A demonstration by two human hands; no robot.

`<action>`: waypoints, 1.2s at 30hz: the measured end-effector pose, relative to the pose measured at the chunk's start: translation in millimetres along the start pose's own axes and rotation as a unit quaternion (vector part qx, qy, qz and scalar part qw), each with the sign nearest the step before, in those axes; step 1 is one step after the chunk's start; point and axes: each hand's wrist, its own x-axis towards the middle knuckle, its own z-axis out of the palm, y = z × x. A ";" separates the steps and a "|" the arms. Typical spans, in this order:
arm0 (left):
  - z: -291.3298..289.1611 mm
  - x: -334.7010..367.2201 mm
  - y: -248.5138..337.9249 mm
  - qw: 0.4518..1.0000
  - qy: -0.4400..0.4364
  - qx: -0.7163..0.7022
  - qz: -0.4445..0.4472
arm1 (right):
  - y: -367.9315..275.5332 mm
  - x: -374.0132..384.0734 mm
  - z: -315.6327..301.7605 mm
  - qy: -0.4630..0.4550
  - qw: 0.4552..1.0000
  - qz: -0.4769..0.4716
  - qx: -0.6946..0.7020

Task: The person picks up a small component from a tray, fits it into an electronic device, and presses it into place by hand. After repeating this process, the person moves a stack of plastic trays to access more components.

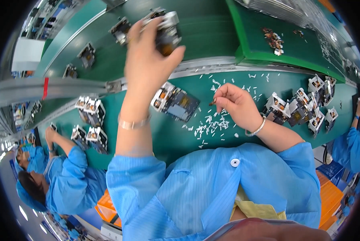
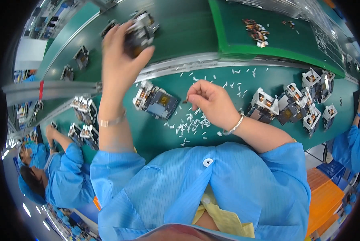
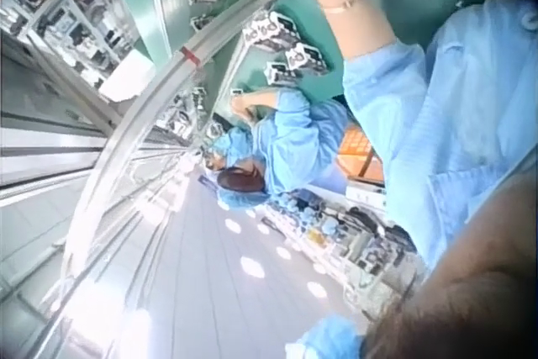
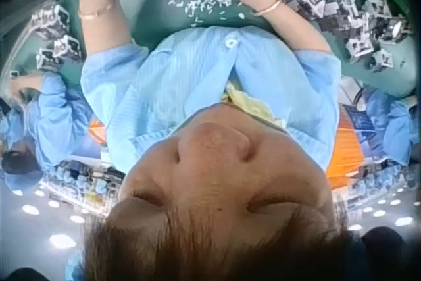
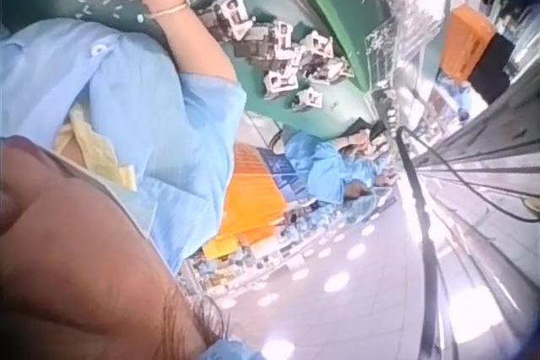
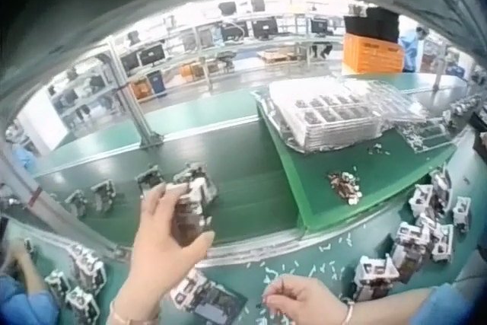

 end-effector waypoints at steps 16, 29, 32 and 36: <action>-10.2 -185.4 0.9 0.970 -0.009 -0.135 -0.200 | 28.1 15.8 54.9 0.035 0.956 -0.117 -0.268; 7.3 -179.4 8.9 0.933 -0.044 -0.245 -0.258 | 19.3 35.1 72.1 0.019 0.869 -0.265 -0.418; 7.2 -179.2 9.0 0.930 -0.036 -0.260 -0.256 | 20.0 36.4 74.4 0.016 0.858 -0.285 -0.427; 8.8 -178.7 9.5 0.932 -0.023 -0.252 -0.258 | 20.0 35.5 78.9 0.015 0.859 -0.288 -0.424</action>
